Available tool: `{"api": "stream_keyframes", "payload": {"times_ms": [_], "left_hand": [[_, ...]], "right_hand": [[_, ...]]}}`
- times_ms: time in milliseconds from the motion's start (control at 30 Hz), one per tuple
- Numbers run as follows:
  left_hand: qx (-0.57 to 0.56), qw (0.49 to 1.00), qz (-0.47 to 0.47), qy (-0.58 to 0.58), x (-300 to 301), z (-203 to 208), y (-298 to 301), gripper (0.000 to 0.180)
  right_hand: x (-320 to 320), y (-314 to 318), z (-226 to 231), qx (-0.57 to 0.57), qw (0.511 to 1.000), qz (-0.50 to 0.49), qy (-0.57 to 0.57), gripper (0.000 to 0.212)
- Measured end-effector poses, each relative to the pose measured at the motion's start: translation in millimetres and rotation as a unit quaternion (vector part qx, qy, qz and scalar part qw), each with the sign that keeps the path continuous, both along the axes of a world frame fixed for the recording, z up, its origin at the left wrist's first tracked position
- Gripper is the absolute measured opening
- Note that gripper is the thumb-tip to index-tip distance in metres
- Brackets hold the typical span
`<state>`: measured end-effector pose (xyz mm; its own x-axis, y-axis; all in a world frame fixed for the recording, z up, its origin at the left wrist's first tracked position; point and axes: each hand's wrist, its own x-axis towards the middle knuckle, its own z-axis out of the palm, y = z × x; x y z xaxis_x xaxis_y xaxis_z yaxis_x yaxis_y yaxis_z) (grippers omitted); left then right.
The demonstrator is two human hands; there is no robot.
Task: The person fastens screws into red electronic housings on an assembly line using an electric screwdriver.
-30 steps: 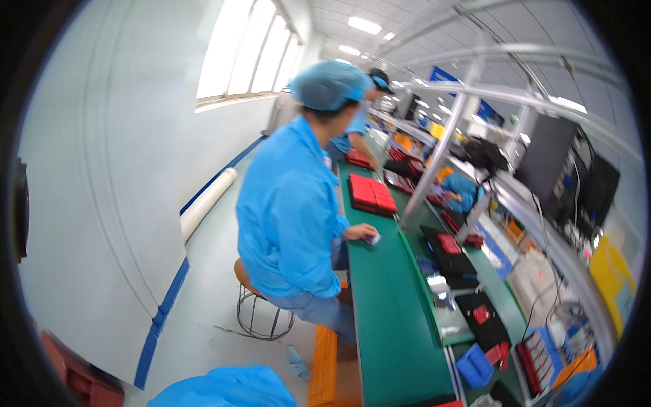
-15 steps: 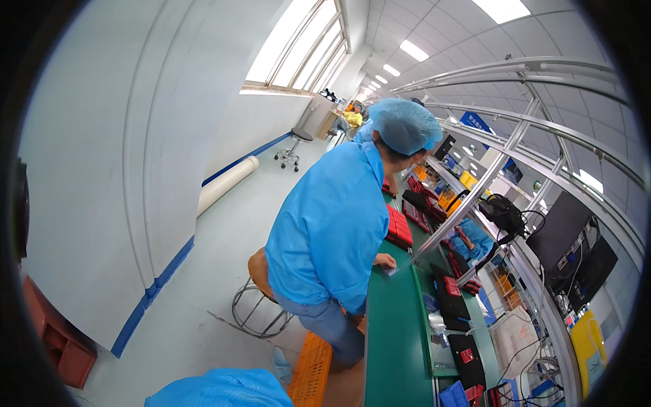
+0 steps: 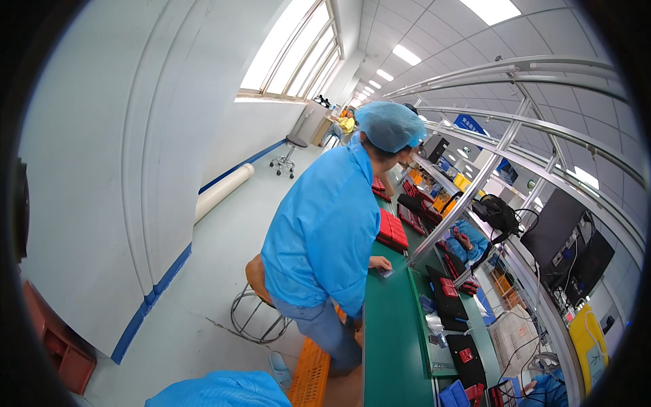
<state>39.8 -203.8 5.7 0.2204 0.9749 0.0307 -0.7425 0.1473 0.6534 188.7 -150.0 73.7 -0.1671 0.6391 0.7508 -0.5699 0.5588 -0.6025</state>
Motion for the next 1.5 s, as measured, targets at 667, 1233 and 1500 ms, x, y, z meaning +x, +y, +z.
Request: {"api": "stream_keyframes", "payload": {"times_ms": [667,1233,1500], "left_hand": [[-0.045,0.999,-0.023,-0.005,6.6,-11.9,13.2,0.023],[-0.085,0.995,-0.049,-0.007,10.4,-25.0,18.0,0.023],[-0.148,0.977,-0.152,-0.016,44.0,-48.7,40.9,0.023]], "right_hand": [[38.6,-16.1,3.3,-0.096,0.993,-0.067,-0.023,0.01],[69.9,3.6,-15.6,-0.043,0.999,0.022,-0.004,0.019],[47.4,7.6,-11.8,-0.097,0.992,-0.021,0.078,0.014]]}}
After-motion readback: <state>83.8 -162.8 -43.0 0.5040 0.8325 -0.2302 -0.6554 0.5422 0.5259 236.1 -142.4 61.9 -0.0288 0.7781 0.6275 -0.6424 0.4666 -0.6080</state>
